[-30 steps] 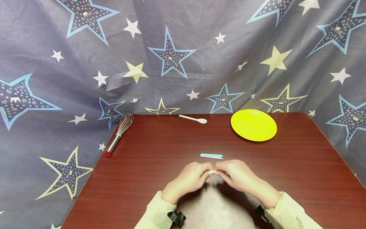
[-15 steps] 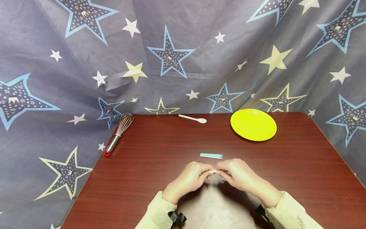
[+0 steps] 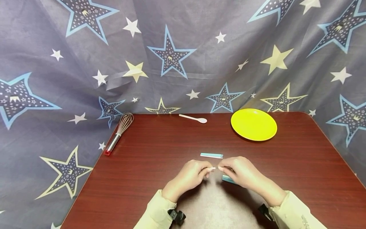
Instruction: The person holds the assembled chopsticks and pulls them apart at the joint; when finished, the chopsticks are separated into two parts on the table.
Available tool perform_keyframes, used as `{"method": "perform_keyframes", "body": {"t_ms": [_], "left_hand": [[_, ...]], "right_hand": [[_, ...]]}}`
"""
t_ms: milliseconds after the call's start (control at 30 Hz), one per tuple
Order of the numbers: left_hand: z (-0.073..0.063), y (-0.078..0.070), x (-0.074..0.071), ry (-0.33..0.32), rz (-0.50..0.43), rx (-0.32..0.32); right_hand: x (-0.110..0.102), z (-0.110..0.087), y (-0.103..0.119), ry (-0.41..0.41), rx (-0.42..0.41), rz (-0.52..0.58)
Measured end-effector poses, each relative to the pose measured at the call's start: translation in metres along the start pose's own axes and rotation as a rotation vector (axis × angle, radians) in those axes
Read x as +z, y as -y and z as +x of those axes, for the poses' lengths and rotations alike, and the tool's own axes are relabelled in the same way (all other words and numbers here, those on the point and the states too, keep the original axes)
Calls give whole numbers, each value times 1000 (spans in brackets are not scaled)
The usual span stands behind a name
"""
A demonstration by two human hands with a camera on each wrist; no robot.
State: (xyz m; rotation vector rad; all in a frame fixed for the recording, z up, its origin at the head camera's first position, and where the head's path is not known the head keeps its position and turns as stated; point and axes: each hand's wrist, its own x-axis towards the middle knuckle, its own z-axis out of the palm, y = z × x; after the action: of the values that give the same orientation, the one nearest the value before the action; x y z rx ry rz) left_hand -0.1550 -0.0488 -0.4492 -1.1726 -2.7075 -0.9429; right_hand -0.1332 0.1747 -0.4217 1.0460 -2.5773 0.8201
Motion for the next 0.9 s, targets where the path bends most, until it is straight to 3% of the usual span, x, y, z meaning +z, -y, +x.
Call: {"method": "perform_keyframes", "body": {"t_ms": [133, 367, 500, 700, 900], "left_hand": [[-1, 2, -1, 21, 44, -18], [-3, 10, -2, 50, 122, 57], [-4, 15, -1, 34, 122, 65], [-5, 23, 0, -8, 132, -6], [-5, 26, -2, 8, 203, -144]], "right_hand": [[-1, -5, -3, 13, 29, -11], [-8, -13, -9, 52, 120, -33], [-10, -17, -14, 93, 129, -42], [-11, -23, -21, 119, 94, -36], [-12, -29, -24, 113, 161, 4]]}}
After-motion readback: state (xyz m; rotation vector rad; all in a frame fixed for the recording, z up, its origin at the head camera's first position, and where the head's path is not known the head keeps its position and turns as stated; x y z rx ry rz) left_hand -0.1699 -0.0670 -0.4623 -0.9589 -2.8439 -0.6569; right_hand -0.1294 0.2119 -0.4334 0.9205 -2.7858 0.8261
